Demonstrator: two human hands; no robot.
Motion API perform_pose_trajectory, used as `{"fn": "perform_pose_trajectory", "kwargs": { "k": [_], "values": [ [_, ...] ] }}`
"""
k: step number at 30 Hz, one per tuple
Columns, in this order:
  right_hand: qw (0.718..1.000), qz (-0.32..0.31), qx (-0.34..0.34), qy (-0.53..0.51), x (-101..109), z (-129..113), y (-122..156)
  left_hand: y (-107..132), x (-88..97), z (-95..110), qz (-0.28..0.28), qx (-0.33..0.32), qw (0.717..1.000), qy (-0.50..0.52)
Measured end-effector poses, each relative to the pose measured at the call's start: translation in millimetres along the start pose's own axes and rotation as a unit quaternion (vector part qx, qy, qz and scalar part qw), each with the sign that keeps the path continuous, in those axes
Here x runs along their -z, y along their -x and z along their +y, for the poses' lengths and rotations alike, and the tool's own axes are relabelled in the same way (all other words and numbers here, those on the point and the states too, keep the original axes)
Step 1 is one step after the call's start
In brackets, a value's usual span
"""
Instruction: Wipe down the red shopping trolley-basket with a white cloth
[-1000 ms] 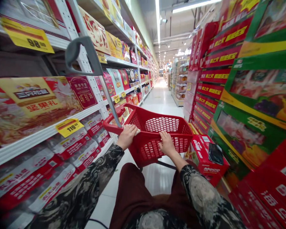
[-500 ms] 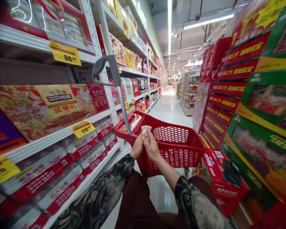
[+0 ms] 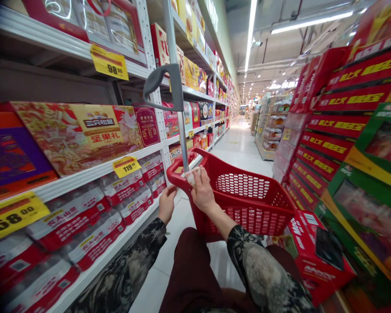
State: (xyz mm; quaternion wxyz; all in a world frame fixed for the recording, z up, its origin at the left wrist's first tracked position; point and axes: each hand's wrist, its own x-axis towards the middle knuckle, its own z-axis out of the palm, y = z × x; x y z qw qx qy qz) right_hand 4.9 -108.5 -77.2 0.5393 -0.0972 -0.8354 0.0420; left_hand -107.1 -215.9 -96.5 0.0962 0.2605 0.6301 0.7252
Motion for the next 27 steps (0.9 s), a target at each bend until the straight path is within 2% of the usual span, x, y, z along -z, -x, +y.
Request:
{"fn": "perform_pose_trajectory", "kwargs": {
  "k": [2,4,7,9,12,14,17,19,20,22,24,27],
  "values": [
    [0.997,-0.032,0.058,0.044,-9.8,-0.1,2.7,-4.1,2.3,-8.5,-0.009,0.060,0.998,0.013],
    [0.991,-0.050,0.091,0.084,-17.2,1.9,12.1,-2.7,-0.3,-13.1,-0.067,0.101,0.992,0.029],
    [0.981,-0.093,0.132,0.111,-22.3,7.1,40.2,5.4,-6.6,-17.8,-0.164,0.130,0.977,0.034],
    [0.971,-0.139,0.156,0.117,-22.7,11.5,64.6,10.4,-7.9,-23.7,-0.198,0.155,0.967,0.034],
    [0.954,-0.199,0.187,0.124,-20.2,16.9,91.1,12.0,-1.9,-38.2,-0.195,0.178,0.964,0.022],
    [0.951,-0.200,0.203,0.120,-16.8,17.9,89.0,8.2,5.3,-48.3,-0.178,0.175,0.968,0.004],
    [0.966,-0.130,0.187,0.121,-11.4,15.9,52.4,-2.7,13.5,-57.4,-0.153,0.166,0.974,-0.017],
    [0.976,-0.073,0.150,0.141,-9.7,15.3,21.1,-10.8,13.4,-58.9,-0.148,0.156,0.976,-0.028],
    [0.977,-0.061,0.144,0.148,-9.7,15.7,9.2,-14.3,11.6,-58.8,-0.149,0.150,0.977,-0.033],
    [0.972,-0.080,0.156,0.158,-11.7,17.7,-0.2,-19.1,6.1,-58.1,-0.155,0.134,0.978,-0.042],
    [0.961,-0.130,0.182,0.161,-15.9,20.6,11.0,-20.5,1.3,-58.3,-0.163,0.117,0.978,-0.051],
    [0.944,-0.201,0.205,0.161,-23.2,24.9,49.4,-17.9,1.6,-61.3,-0.165,0.098,0.979,-0.072]
  ]
}}
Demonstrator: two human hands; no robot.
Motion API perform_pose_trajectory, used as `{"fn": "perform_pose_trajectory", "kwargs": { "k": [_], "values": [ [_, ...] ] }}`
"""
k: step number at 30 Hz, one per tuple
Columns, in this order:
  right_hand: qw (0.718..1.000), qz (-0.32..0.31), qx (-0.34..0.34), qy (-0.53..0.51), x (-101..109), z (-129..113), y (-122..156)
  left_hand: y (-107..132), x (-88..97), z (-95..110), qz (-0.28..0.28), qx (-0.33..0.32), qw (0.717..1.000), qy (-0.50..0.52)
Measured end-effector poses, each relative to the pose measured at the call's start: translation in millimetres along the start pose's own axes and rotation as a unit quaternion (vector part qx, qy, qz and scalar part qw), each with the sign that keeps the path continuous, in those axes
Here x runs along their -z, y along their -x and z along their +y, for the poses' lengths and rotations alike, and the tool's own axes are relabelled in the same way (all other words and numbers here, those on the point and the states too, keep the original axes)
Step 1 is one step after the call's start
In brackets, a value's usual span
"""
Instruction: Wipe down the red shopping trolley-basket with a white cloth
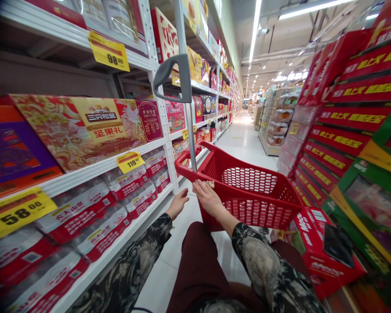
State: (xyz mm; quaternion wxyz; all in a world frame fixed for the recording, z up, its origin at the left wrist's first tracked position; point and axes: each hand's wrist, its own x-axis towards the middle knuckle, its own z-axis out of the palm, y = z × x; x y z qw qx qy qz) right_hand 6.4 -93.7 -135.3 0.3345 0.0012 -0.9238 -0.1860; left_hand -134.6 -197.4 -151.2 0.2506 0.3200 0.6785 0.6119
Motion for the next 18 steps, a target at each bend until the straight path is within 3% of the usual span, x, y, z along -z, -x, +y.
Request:
{"fn": "perform_pose_trajectory", "kwargs": {
  "k": [4,7,9,11,13,18],
  "values": [
    [0.999,-0.040,0.022,-0.028,-9.7,-13.6,22.0,7.3,9.0,-3.1,0.008,-0.012,0.999,-0.042],
    [0.999,-0.006,0.010,-0.039,5.3,-6.6,2.8,10.4,14.5,5.7,0.017,-0.027,0.997,-0.072],
    [0.998,0.035,-0.033,-0.034,18.1,3.9,-18.9,11.5,14.6,15.7,0.021,-0.058,0.991,-0.115],
    [0.996,0.055,-0.063,-0.023,25.9,13.5,-36.0,13.7,11.9,25.2,0.023,-0.116,0.974,-0.192],
    [0.997,0.046,-0.052,-0.016,25.5,17.3,-40.7,17.9,8.3,30.8,0.021,-0.174,0.945,-0.274],
    [1.000,-0.016,0.014,-0.012,-3.4,-2.4,1.5,32.5,4.5,26.6,-0.010,-0.218,0.897,-0.385]
  ]
}}
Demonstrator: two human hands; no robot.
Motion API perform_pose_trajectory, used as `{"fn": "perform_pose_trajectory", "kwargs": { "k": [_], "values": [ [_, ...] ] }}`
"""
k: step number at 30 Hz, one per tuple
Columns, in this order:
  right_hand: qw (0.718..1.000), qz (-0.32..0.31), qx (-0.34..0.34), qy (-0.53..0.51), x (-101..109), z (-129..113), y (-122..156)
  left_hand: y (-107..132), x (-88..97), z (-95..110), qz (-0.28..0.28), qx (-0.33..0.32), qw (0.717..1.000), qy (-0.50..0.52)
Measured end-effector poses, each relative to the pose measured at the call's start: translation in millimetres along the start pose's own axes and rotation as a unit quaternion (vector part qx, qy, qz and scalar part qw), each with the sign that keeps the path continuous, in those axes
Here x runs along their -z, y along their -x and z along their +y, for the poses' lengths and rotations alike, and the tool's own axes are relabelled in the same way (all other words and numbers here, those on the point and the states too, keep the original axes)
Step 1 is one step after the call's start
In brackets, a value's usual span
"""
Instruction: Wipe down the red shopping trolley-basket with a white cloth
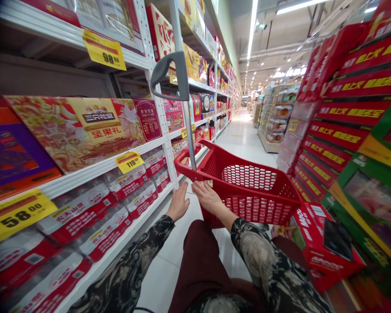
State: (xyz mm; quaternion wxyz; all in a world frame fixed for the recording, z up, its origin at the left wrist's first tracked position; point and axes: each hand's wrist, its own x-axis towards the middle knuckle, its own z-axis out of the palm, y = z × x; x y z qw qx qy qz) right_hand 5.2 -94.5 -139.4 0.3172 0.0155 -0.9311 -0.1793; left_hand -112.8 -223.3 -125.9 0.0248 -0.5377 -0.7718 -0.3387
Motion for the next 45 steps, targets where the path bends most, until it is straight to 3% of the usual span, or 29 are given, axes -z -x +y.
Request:
{"fn": "perform_pose_trajectory", "kwargs": {
  "k": [3,5,8,11,14,19,22,24,28,31,36,38,41,45],
  "values": [
    [0.999,-0.045,0.012,-0.007,-15.4,-13.4,29.8,6.0,-0.6,-1.4,-0.017,-0.018,0.999,-0.031],
    [0.999,-0.050,0.016,-0.014,-13.8,-14.5,34.6,6.2,1.1,-1.6,-0.017,-0.022,0.999,-0.042],
    [1.000,-0.002,0.006,-0.021,5.2,-3.7,12.7,2.2,5.2,-0.3,0.001,-0.016,0.999,-0.052],
    [0.997,0.066,-0.047,0.000,24.4,13.1,-21.3,-2.4,7.8,1.9,0.021,-0.008,0.998,-0.063],
    [0.997,0.067,-0.039,0.010,24.9,20.5,-31.7,-3.1,7.5,3.8,0.022,-0.015,0.997,-0.071],
    [1.000,0.003,0.017,0.012,-2.9,5.7,12.9,2.0,6.5,4.9,0.021,-0.039,0.996,-0.078],
    [1.000,-0.014,0.018,0.001,-7.2,-0.5,30.2,2.4,9.9,5.8,0.021,-0.055,0.994,-0.089],
    [1.000,0.001,0.008,-0.004,1.1,1.2,22.1,0.0,13.4,7.8,0.028,-0.060,0.993,-0.097],
    [0.996,0.068,-0.058,-0.007,25.2,13.5,-21.7,-6.9,17.9,14.6,0.049,-0.062,0.991,-0.106],
    [0.995,0.073,-0.064,-0.010,27.7,16.6,-34.7,-7.4,16.4,18.2,0.055,-0.077,0.990,-0.104],
    [1.000,0.015,-0.008,-0.022,7.8,1.1,0.5,-3.4,15.8,16.1,0.056,-0.076,0.990,-0.102],
    [0.999,0.020,-0.014,-0.031,7.6,-1.0,5.1,-6.1,19.7,15.6,0.065,-0.074,0.990,-0.100],
    [0.993,0.095,-0.070,-0.029,28.0,9.9,-24.1,-17.9,30.6,20.1,0.087,-0.081,0.989,-0.092],
    [0.979,0.183,-0.093,-0.009,83.0,46.9,-109.1,-45.6,52.4,35.9,0.124,-0.086,0.984,-0.092]
  ]
}}
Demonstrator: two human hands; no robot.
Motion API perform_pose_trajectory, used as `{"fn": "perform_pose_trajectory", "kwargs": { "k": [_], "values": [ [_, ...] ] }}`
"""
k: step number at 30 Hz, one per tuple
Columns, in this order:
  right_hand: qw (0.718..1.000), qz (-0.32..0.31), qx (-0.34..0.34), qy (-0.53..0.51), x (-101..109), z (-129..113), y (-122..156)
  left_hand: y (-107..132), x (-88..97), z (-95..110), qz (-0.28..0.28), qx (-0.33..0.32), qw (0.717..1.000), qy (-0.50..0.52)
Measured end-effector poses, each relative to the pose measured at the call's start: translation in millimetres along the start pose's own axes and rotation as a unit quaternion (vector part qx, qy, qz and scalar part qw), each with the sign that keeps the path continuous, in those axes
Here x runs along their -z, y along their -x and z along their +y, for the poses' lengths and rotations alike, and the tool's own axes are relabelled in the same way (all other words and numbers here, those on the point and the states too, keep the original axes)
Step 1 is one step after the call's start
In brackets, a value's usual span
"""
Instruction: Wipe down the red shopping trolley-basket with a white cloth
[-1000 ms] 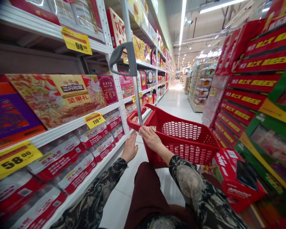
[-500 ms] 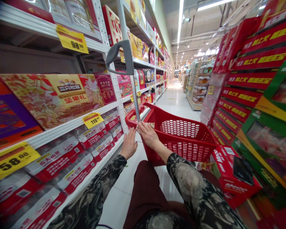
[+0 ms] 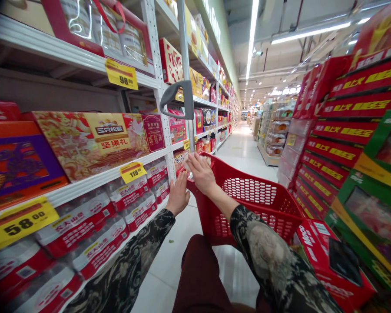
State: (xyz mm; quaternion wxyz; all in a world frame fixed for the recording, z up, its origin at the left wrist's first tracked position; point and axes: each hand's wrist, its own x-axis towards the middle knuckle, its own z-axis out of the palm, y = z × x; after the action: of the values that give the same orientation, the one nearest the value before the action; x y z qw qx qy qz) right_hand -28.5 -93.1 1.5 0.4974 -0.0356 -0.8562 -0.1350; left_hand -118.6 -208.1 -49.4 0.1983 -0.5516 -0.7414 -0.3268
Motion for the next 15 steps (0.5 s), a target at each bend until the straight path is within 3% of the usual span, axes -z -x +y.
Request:
{"fn": "perform_pose_trajectory", "kwargs": {
  "k": [4,7,10,13,15],
  "values": [
    [0.999,0.031,0.025,0.017,21.8,25.6,-90.6,-35.2,15.9,6.2,0.027,0.022,0.999,-0.018],
    [0.997,0.004,0.071,0.041,30.6,37.9,-112.9,-47.0,22.1,6.0,0.017,0.042,0.998,-0.034],
    [0.985,-0.067,0.143,0.068,26.7,38.8,-90.0,-41.7,23.1,1.3,-0.051,0.050,0.995,-0.064],
    [0.967,-0.131,0.204,0.081,13.5,34.9,-40.7,-28.2,23.1,-6.7,-0.142,0.039,0.984,-0.097],
    [0.948,-0.173,0.256,0.079,5.9,33.9,-12.9,-21.1,23.7,-12.5,-0.166,0.022,0.980,-0.109]
  ]
}}
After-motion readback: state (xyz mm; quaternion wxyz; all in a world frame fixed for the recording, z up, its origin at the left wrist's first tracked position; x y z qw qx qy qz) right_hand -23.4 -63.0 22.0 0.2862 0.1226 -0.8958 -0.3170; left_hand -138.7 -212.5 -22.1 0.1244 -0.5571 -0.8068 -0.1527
